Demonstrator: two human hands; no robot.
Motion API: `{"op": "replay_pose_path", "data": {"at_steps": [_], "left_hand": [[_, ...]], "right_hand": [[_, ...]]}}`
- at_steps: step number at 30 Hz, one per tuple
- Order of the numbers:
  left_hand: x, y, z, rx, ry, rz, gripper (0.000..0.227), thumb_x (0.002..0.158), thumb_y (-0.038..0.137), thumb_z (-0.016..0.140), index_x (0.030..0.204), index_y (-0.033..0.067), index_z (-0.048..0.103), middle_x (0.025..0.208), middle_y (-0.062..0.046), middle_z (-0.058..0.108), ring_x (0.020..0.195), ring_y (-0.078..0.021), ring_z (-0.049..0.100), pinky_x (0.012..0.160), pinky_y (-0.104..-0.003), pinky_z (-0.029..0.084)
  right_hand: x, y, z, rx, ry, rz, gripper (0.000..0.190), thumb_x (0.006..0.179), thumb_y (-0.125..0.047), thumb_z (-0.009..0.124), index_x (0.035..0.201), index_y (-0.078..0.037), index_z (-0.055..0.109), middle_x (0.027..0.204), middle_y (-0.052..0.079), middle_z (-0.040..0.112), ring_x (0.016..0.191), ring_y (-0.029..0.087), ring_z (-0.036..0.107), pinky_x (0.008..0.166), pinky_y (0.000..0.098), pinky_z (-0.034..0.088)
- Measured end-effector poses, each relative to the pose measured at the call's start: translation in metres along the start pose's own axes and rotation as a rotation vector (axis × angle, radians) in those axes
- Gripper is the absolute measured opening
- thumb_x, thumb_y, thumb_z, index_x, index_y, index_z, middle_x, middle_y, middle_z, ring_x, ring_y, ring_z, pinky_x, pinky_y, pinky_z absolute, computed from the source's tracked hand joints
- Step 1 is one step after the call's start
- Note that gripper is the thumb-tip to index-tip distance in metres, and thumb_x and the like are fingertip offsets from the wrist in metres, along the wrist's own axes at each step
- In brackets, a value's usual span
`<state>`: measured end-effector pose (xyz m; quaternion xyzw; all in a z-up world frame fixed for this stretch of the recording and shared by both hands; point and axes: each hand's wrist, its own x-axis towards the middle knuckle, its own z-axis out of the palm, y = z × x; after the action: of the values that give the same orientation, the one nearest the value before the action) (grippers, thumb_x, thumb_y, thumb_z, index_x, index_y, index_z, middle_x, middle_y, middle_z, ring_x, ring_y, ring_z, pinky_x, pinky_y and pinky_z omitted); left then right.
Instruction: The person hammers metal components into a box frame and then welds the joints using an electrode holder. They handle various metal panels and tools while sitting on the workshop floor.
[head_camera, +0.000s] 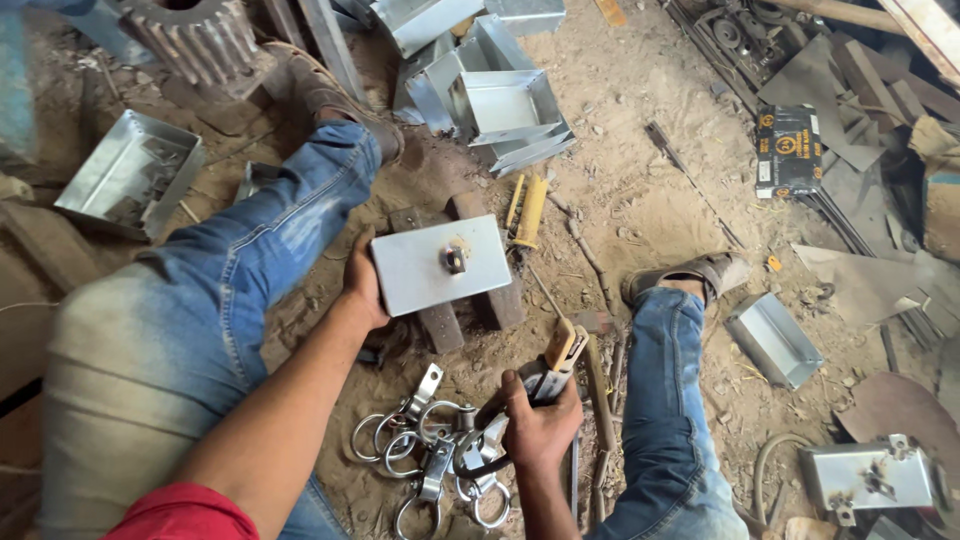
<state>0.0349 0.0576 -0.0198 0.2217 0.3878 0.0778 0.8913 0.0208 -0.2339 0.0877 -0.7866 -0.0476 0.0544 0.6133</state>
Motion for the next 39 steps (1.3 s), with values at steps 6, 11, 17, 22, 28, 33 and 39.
{"op": "replay_pose_path", "data": {"at_steps": [6, 11, 17, 22, 28, 33, 39], "left_hand": [[0.006, 0.008, 0.015, 0.186, 0.243, 0.022, 0.076, 0.098, 0.068, 0.025, 0.135, 0.0095, 0.057, 0.127, -0.013, 0.07, 0.112, -0.0236, 0.071, 0.096, -0.041, 0.058], [0.014, 0.012, 0.021, 0.703, 0.52, 0.193, 0.084, 0.099, 0.072, 0.024, 0.141, 0.0052, 0.051, 0.133, -0.018, 0.065, 0.117, -0.0322, 0.068, 0.098, -0.043, 0.055], [0.007, 0.001, 0.027, 1.027, 0.37, 0.391, 0.076, 0.096, 0.067, 0.041, 0.142, 0.0063, 0.044, 0.133, -0.021, 0.063, 0.119, -0.037, 0.066, 0.097, -0.047, 0.053], [0.006, -0.003, 0.029, 1.083, 0.3, 0.44, 0.074, 0.092, 0.058, 0.052, 0.144, 0.0064, 0.043, 0.133, -0.022, 0.065, 0.121, -0.0375, 0.065, 0.102, -0.047, 0.052], [0.022, -0.003, 0.012, 1.362, 0.376, 0.72, 0.081, 0.102, 0.056, 0.058, 0.156, 0.0026, 0.03, 0.153, -0.032, 0.036, 0.142, -0.0518, 0.032, 0.113, -0.056, 0.027], [-0.015, 0.018, 0.014, 1.217, 0.214, 0.4, 0.085, 0.093, 0.052, 0.059, 0.159, 0.0101, 0.026, 0.153, -0.021, 0.045, 0.139, -0.0377, 0.047, 0.112, -0.048, 0.039], [-0.076, 0.043, 0.042, 1.667, 0.126, 0.201, 0.061, 0.096, 0.048, 0.062, 0.136, 0.0021, 0.056, 0.134, -0.021, 0.066, 0.125, -0.0334, 0.064, 0.106, -0.045, 0.05]], "right_hand": [[0.002, 0.006, -0.004, -0.149, 0.005, 0.061, 0.028, 0.073, -0.025, 0.082, 0.085, -0.005, 0.065, 0.067, 0.003, 0.07, 0.056, 0.012, 0.065, 0.056, 0.027, 0.056], [0.002, 0.005, 0.001, -0.159, -0.009, 0.06, 0.031, 0.073, -0.027, 0.082, 0.086, -0.005, 0.065, 0.069, 0.003, 0.069, 0.059, 0.011, 0.066, 0.058, 0.0273, 0.057], [0.0, 0.001, 0.004, -0.153, -0.019, 0.029, 0.03, 0.073, -0.027, 0.083, 0.085, -0.005, 0.065, 0.07, 0.003, 0.07, 0.06, 0.011, 0.064, 0.059, 0.0265, 0.054], [0.0, 0.005, 0.003, -0.178, -0.008, 0.064, 0.029, 0.074, -0.025, 0.083, 0.085, -0.004, 0.065, 0.069, 0.004, 0.068, 0.058, 0.013, 0.061, 0.055, 0.0275, 0.051], [0.0, 0.007, 0.006, -0.077, -0.046, 0.079, 0.032, 0.074, -0.026, 0.083, 0.088, -0.004, 0.064, 0.069, 0.003, 0.071, 0.058, 0.012, 0.066, 0.056, 0.0277, 0.056], [0.002, 0.011, 0.013, -0.205, -0.059, 0.083, 0.034, 0.076, -0.031, 0.085, 0.088, -0.006, 0.066, 0.071, 0.004, 0.067, 0.059, 0.012, 0.061, 0.057, 0.0309, 0.055], [0.001, 0.007, 0.014, -0.223, -0.096, 0.089, 0.032, 0.072, -0.032, 0.084, 0.088, -0.011, 0.067, 0.072, 0.001, 0.068, 0.06, 0.011, 0.064, 0.059, 0.0303, 0.058]]}}
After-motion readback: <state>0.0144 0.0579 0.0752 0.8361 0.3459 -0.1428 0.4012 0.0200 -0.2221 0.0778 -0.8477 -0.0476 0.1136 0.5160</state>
